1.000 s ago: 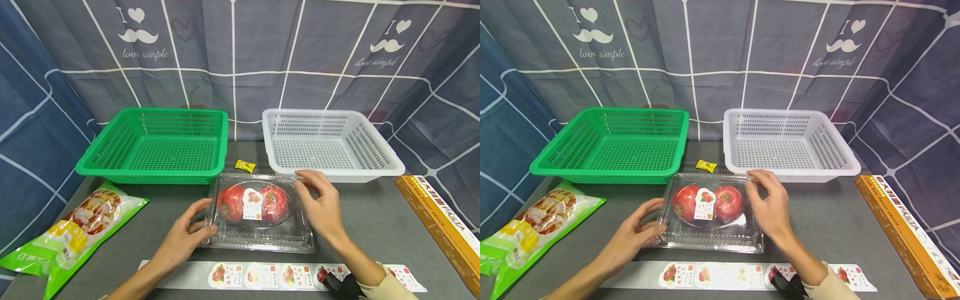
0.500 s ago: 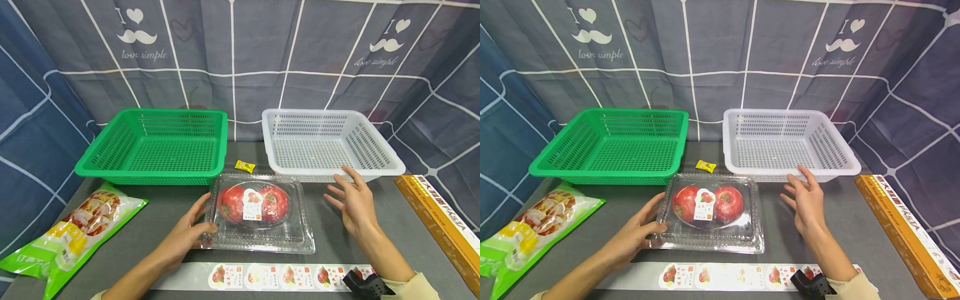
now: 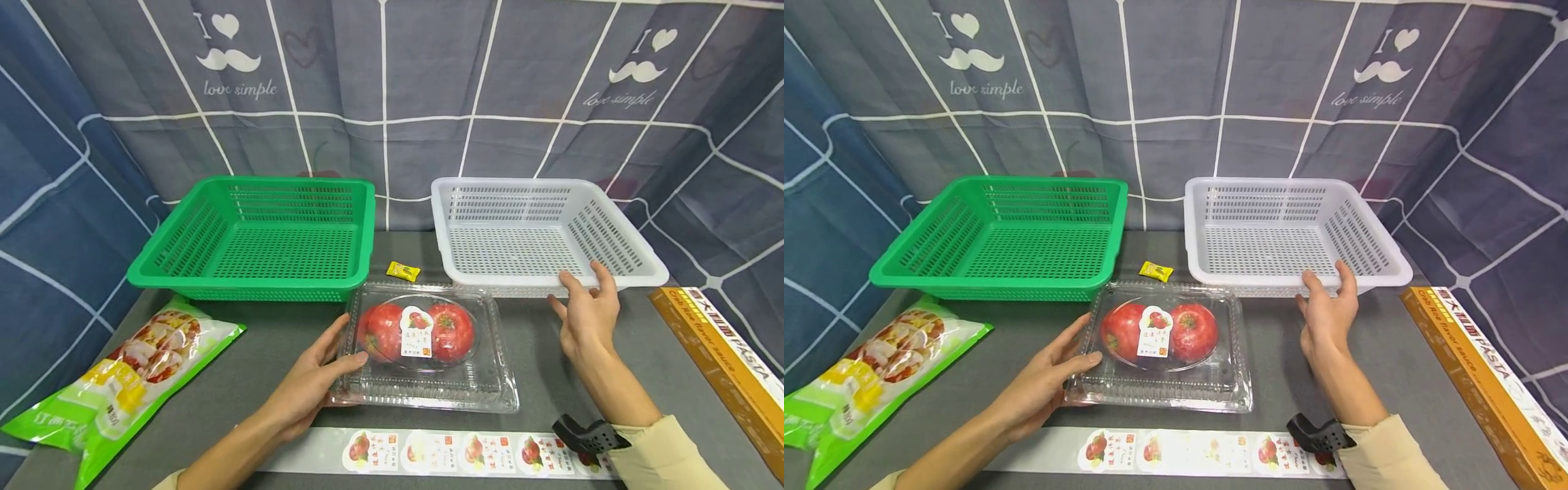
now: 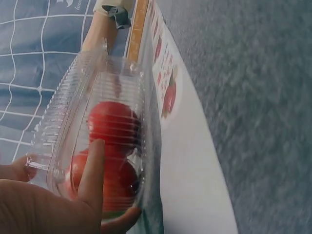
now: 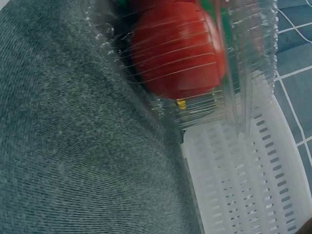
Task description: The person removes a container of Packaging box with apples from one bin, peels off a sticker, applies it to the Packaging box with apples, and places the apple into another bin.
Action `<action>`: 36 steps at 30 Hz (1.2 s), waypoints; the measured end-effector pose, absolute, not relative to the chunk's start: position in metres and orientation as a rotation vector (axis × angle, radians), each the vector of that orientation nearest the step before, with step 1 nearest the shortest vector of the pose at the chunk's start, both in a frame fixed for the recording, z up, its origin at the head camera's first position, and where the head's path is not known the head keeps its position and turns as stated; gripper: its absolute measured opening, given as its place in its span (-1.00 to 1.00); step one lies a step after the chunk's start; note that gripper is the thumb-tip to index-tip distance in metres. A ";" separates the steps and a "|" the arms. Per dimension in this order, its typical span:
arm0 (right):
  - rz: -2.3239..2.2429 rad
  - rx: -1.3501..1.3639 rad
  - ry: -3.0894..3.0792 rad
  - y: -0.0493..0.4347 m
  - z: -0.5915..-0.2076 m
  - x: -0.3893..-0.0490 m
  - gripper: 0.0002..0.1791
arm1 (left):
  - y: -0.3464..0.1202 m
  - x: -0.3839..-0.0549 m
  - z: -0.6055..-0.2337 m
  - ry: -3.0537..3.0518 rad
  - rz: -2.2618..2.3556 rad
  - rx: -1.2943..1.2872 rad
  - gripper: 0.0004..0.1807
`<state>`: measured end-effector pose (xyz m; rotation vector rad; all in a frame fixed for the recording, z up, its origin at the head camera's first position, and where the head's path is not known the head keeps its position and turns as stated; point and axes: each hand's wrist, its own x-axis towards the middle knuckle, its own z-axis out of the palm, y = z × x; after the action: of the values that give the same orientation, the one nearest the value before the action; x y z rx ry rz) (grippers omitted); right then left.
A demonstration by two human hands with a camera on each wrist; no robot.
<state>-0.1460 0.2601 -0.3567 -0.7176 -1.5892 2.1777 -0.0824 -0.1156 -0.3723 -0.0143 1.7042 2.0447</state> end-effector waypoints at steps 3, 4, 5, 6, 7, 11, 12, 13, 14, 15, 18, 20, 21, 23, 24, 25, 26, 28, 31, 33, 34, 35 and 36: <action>2.171 -0.734 -1.551 0.260 -0.356 -0.147 -0.25 | -0.116 -0.081 -0.373 1.694 2.065 -0.012 -0.04; 2.169 -0.733 -1.544 0.260 -0.356 -0.147 -0.26 | -0.117 -0.081 -0.372 1.683 2.074 -0.003 -0.04; 2.163 -0.731 -1.549 0.259 -0.357 -0.147 -0.26 | -0.117 -0.080 -0.372 1.688 2.073 -0.002 -0.04; 2.158 -0.730 -1.556 0.259 -0.357 -0.147 -0.26 | -0.118 -0.079 -0.371 1.674 2.082 0.003 -0.04; 2.154 -0.730 -1.562 0.259 -0.357 -0.147 -0.27 | -0.119 -0.079 -0.371 1.654 2.091 0.011 -0.04; 2.136 -0.731 -1.579 0.259 -0.359 -0.146 -0.28 | -0.121 -0.075 -0.369 1.592 2.114 -0.012 -0.04; 2.136 -0.731 -1.581 0.259 -0.359 -0.145 -0.29 | -0.122 -0.075 -0.369 1.559 2.127 -0.019 -0.03; 2.125 -0.730 -1.597 0.259 -0.359 -0.145 -0.29 | -0.123 -0.073 -0.369 1.540 2.136 -0.031 -0.03; 2.120 -0.726 -1.606 0.259 -0.359 -0.145 -0.30 | -0.124 -0.071 -0.369 1.524 2.140 -0.041 -0.03; 2.114 -0.724 -1.617 0.259 -0.360 -0.145 -0.30 | -0.125 -0.070 -0.369 1.491 2.154 -0.040 -0.04; 2.095 -0.710 -1.652 0.259 -0.361 -0.144 -0.30 | -0.127 -0.065 -0.368 1.453 2.159 -0.009 -0.04; 2.088 -0.703 -1.664 0.259 -0.363 -0.143 -0.29 | -0.128 -0.062 -0.365 1.432 2.159 0.025 -0.04; 2.082 -0.705 -1.667 0.259 -0.363 -0.143 -0.29 | -0.128 -0.061 -0.364 1.431 2.158 0.037 -0.05; 2.083 -0.706 -1.657 0.260 -0.364 -0.142 -0.30 | -0.127 -0.059 -0.361 1.434 2.159 0.046 -0.06; 2.088 -0.707 -1.649 0.260 -0.364 -0.142 -0.30 | -0.127 -0.058 -0.359 1.442 2.159 0.040 -0.06; 2.092 -0.708 -1.640 0.260 -0.364 -0.142 -0.30 | -0.127 -0.057 -0.357 1.451 2.163 0.033 -0.06; 2.097 -0.708 -1.630 0.261 -0.364 -0.142 -0.31 | -0.126 -0.056 -0.355 1.460 2.167 0.026 -0.05; 2.103 -0.706 -1.618 0.261 -0.364 -0.142 -0.31 | -0.125 -0.055 -0.351 1.468 2.182 0.018 -0.05; 2.099 -0.695 -1.614 0.261 -0.365 -0.142 -0.32 | -0.124 -0.053 -0.345 1.449 2.209 0.025 -0.04; 2.096 -0.686 -1.609 0.260 -0.366 -0.142 -0.33 | -0.123 -0.052 -0.341 1.432 2.222 0.033 -0.04; 2.087 -0.678 -1.617 0.260 -0.367 -0.142 -0.33 | -0.122 -0.051 -0.339 1.427 2.226 0.039 -0.04; 2.078 -0.671 -1.627 0.260 -0.368 -0.142 -0.33 | -0.121 -0.051 -0.337 1.425 2.228 0.047 -0.05; 2.072 -0.665 -1.630 0.260 -0.369 -0.142 -0.34 | -0.120 -0.052 -0.335 1.422 2.232 0.053 -0.05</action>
<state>-0.1421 0.2597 -0.3686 -0.6648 -1.6299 2.0716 -0.0516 -0.1199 -0.3346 0.0526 1.4221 2.2316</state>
